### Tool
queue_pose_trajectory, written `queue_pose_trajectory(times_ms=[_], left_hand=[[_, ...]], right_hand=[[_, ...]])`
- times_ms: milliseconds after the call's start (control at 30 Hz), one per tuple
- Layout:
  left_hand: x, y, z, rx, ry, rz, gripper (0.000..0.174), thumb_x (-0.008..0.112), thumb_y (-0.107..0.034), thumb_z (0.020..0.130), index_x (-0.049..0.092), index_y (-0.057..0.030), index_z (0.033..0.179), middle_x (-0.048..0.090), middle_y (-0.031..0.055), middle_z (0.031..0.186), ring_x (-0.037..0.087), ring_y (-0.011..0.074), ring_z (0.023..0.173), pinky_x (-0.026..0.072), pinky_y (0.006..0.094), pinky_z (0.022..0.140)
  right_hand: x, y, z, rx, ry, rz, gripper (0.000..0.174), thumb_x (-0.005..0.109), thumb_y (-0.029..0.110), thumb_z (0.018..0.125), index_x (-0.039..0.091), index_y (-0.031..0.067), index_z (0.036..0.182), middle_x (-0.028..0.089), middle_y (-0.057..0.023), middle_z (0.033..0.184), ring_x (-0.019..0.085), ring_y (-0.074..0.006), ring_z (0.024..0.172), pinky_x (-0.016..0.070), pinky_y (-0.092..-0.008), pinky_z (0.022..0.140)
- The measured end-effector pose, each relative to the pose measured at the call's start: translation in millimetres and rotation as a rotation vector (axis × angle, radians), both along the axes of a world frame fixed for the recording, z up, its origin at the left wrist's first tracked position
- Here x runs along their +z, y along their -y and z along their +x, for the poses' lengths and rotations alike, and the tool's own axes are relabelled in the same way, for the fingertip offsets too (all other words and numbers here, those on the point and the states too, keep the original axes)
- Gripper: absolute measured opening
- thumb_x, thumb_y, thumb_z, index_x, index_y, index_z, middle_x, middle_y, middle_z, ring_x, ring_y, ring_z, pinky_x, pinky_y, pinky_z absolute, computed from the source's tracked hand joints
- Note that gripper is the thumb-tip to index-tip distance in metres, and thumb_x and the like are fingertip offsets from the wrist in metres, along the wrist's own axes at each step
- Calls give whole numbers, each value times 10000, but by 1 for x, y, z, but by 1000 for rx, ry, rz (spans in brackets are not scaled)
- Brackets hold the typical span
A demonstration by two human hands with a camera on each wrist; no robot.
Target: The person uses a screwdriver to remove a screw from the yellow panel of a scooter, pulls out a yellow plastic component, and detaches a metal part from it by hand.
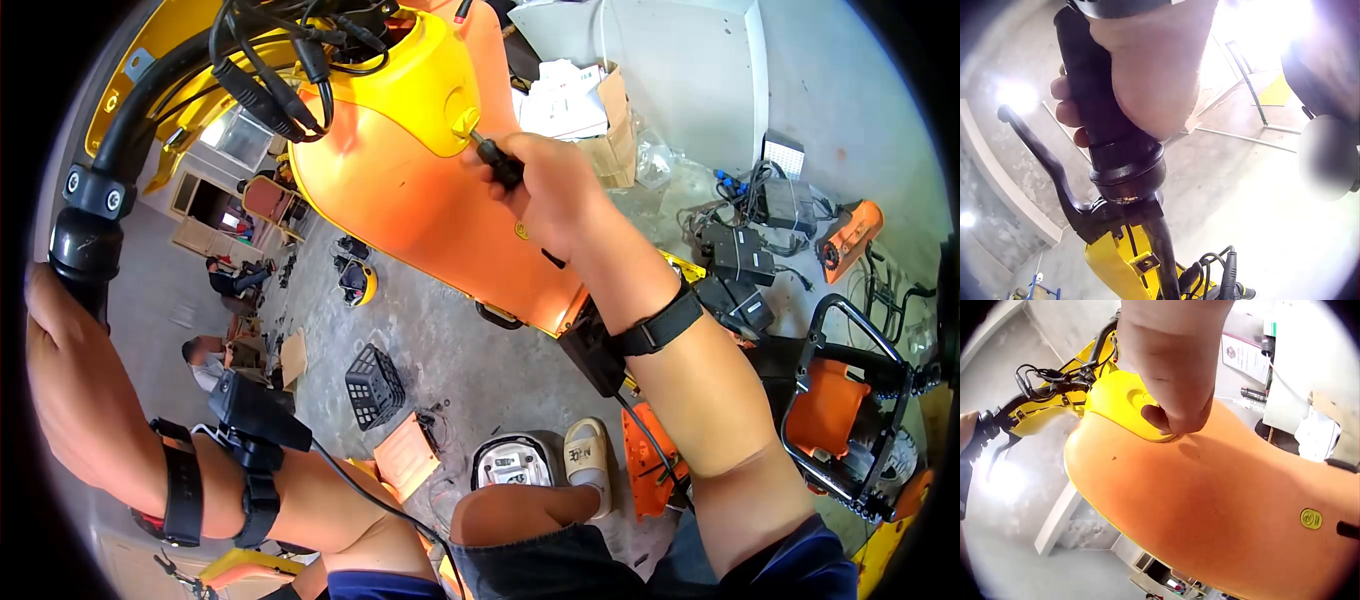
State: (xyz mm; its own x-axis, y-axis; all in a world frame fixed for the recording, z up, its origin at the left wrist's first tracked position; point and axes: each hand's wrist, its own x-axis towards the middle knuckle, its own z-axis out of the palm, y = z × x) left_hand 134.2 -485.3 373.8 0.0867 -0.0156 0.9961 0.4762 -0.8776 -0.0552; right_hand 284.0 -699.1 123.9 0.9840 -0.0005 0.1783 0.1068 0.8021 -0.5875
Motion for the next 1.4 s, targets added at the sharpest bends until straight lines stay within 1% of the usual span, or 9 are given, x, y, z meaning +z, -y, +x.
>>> queue_pose_trajectory(times_ms=[167,233,433,567,667,733,833,1167,1400], left_hand=[[-1,0,0,6,1,6,658,348,-675,988,683,-156,1216,726,154,978,655,379,1001,489,431,883],[0,-1,0,7,1,3,659,348,-676,987,683,-156,1216,726,155,980,654,380,1003,489,431,884],[2,-2,-1,15,-4,-23,661,347,-677,986,683,-156,1216,726,156,986,653,380,1008,489,432,887],[4,1,-3,7,-38,-59,669,348,-685,982,683,-155,1216,724,165,992,654,382,1011,488,440,887],[1,1,-2,24,-13,-48,684,342,-694,978,678,-152,1224,723,171,993,654,384,1010,488,446,888],[2,1,-2,15,-17,-44,671,354,-685,981,673,-148,1229,722,173,994,656,383,1005,490,442,881],[4,-9,1,-19,-6,-3,641,379,-659,992,665,-138,1230,720,174,987,658,379,989,495,430,866],[-4,9,-1,-2,-2,108,536,381,-531,1031,670,-81,995,708,172,845,654,361,777,516,437,699],[-7,21,-4,9,-12,150,557,373,-443,1055,677,-43,815,701,172,741,649,349,621,530,448,574]], right_hand=[[3,-3,1,-333,15,-316,161,544,102,1005,622,-6,1095,666,-41,952,594,-114,840,483,-279,753],[-4,-5,12,-688,119,-496,139,569,64,968,620,-12,1072,691,-158,1000,671,-272,929,525,-381,837],[-13,-9,14,-1305,555,-959,231,669,16,902,601,34,1123,677,-137,1015,668,-227,861,526,-338,779],[-6,-24,-1,-929,268,-649,237,626,2,892,605,-20,1127,671,-199,1106,655,-361,1023,511,-406,890],[-6,-25,2,-750,107,-353,348,591,18,877,577,-30,1222,668,-158,1162,646,-262,963,511,-364,833],[-1,-17,-4,-356,50,16,428,516,39,903,538,-31,1325,611,-116,1287,598,-201,960,469,-291,812],[-7,-11,4,-310,157,133,482,464,33,881,522,-51,1351,587,-135,1334,578,-193,960,438,-282,837],[-14,48,5,-7,402,-234,544,573,42,997,392,-104,1489,609,-158,1327,620,-192,1104,482,-301,1036],[-12,43,3,-51,395,-232,501,604,160,1024,472,-58,1456,690,-145,1206,667,-209,1090,528,-323,979]])
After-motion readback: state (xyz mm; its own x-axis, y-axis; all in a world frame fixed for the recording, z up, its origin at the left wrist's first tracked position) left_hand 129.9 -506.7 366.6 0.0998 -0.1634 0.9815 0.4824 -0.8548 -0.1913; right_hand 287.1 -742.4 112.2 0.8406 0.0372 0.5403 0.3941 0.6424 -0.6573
